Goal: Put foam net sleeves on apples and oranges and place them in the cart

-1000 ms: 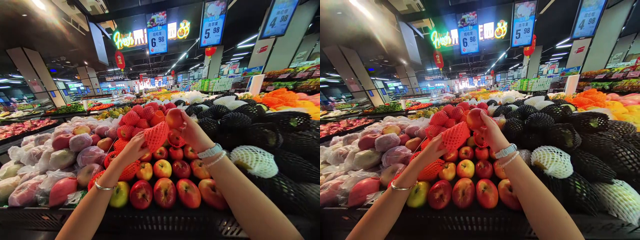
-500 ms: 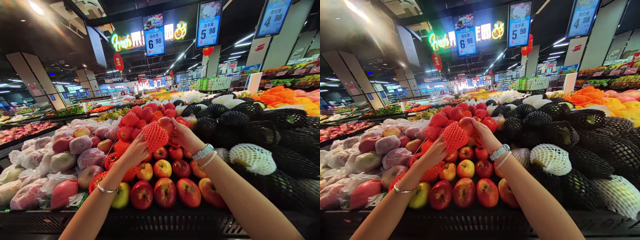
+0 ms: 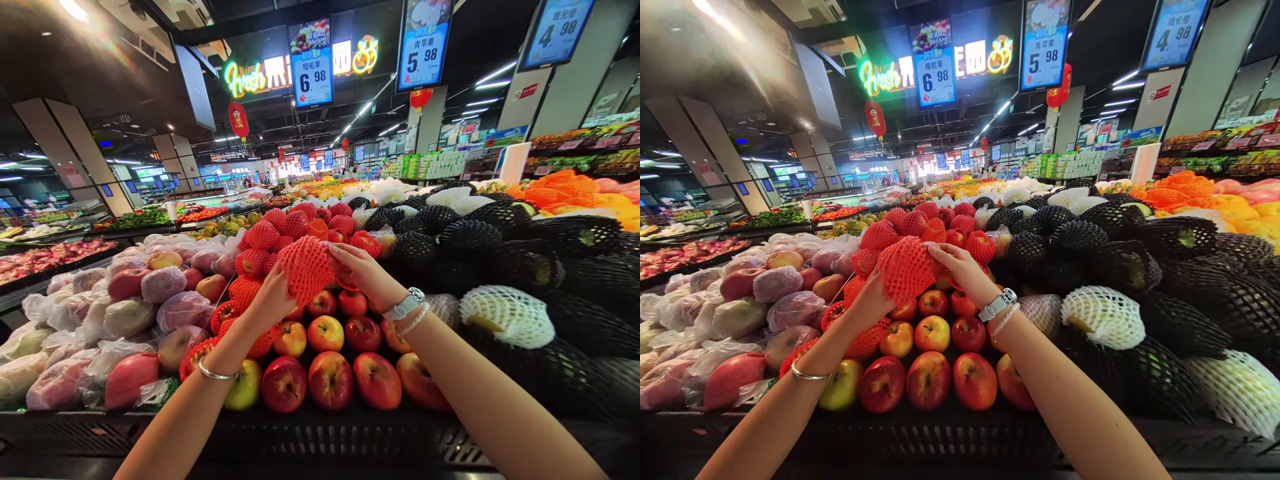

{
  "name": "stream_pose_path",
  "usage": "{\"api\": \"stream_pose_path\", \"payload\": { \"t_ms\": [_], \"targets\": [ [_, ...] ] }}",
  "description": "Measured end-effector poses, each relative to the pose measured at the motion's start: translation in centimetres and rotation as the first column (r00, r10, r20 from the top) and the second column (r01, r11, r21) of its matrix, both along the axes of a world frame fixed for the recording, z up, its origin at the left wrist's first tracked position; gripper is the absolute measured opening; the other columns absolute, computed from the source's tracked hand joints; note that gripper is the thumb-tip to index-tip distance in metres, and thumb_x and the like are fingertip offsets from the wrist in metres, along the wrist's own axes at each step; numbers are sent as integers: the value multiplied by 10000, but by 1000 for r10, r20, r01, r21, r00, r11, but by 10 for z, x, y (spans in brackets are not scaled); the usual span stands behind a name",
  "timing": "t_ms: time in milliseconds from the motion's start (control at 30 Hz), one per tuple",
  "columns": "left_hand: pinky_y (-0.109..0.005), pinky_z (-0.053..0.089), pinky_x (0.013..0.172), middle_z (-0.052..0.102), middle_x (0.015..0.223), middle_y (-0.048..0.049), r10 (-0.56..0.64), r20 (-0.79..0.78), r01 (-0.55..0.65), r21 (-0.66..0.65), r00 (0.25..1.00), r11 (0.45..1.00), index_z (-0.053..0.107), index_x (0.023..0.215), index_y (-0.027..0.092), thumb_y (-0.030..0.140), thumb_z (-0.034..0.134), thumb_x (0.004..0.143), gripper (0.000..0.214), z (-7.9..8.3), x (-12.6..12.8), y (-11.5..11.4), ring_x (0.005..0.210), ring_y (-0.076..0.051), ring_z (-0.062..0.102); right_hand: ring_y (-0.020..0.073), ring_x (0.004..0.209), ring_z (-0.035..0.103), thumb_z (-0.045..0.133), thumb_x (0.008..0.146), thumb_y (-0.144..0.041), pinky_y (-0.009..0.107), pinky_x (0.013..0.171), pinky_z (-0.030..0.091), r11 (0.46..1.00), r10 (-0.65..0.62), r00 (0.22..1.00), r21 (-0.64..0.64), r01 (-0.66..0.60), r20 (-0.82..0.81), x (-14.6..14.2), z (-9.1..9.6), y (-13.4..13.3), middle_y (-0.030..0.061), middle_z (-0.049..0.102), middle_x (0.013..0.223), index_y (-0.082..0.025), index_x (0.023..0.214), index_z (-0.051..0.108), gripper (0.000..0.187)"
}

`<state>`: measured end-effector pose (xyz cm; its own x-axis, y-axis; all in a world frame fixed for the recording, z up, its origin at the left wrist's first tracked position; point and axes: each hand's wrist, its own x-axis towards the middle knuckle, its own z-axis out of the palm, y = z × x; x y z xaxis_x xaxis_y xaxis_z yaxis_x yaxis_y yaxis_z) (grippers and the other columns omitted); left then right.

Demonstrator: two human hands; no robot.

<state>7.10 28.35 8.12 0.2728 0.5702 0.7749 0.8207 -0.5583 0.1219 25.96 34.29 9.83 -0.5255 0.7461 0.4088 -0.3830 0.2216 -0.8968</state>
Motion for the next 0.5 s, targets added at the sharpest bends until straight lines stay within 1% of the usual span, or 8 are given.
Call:
{"api": "stream_pose_path", "payload": {
  "t_ms": [100,167,200,267,333,367,433,500],
  "targets": [
    [-418,460,1018,644,1087,-75,-87,-36,86,-27,996,996,590,1096,163,17,486,689,444,2,0,1,1061,-237,596,131,860,601,688,751,-481,225,748,469,992,64,998,104,-65,13,-3,0,-3,1,681,907,-206,962,705,347],
    [-411,474,996,656,1024,-55,-106,-35,106,-24,994,994,596,1076,176,32,463,724,403,1,-1,1,1000,-224,615,118,790,575,660,757,-528,224,706,449,985,65,998,157,-68,27,-7,-2,-4,-9,650,832,-193,916,689,372],
    [-409,477,991,658,1000,-48,-98,-27,97,-15,995,995,597,1068,181,43,473,728,388,0,-1,1,980,-220,617,110,735,548,649,754,-554,223,660,430,983,38,999,177,-44,38,-9,-3,-3,-16,625,789,-186,890,676,393],
    [-405,483,978,660,963,-46,-62,-13,62,6,998,998,595,1052,185,76,528,717,359,-2,0,1,953,-221,615,99,641,469,629,744,-598,232,587,377,970,-56,996,240,38,69,-12,-6,-2,-31,553,704,-174,799,630,428],
    [-387,508,925,659,951,-54,-21,9,21,16,1000,1000,589,1037,181,113,568,715,329,-4,1,1,917,-219,616,100,610,413,594,754,-624,248,577,353,940,-151,986,320,120,74,-13,-8,-2,-38,487,656,-176,703,556,453],
    [-374,521,891,658,951,-59,-8,29,8,19,1000,1000,584,1033,178,125,574,719,318,-4,2,2,896,-215,619,106,618,413,559,776,-629,256,589,359,925,-183,981,350,151,61,-13,-8,-2,-35,474,657,-181,689,529,457],
    [-352,527,863,657,953,-57,-4,79,2,29,997,1000,569,1032,180,135,569,732,303,-4,2,3,886,-205,624,122,665,458,478,833,-613,266,628,388,907,-223,974,375,193,37,-12,-8,-4,-21,503,714,-190,764,536,433],
    [-351,508,905,653,984,-56,-9,116,3,50,993,999,550,1043,185,137,555,748,299,-3,2,5,943,-201,620,138,747,518,485,848,-572,275,679,421,888,-254,966,406,217,39,-10,-7,-7,-4,552,824,-200,935,557,388]
  ]
}}
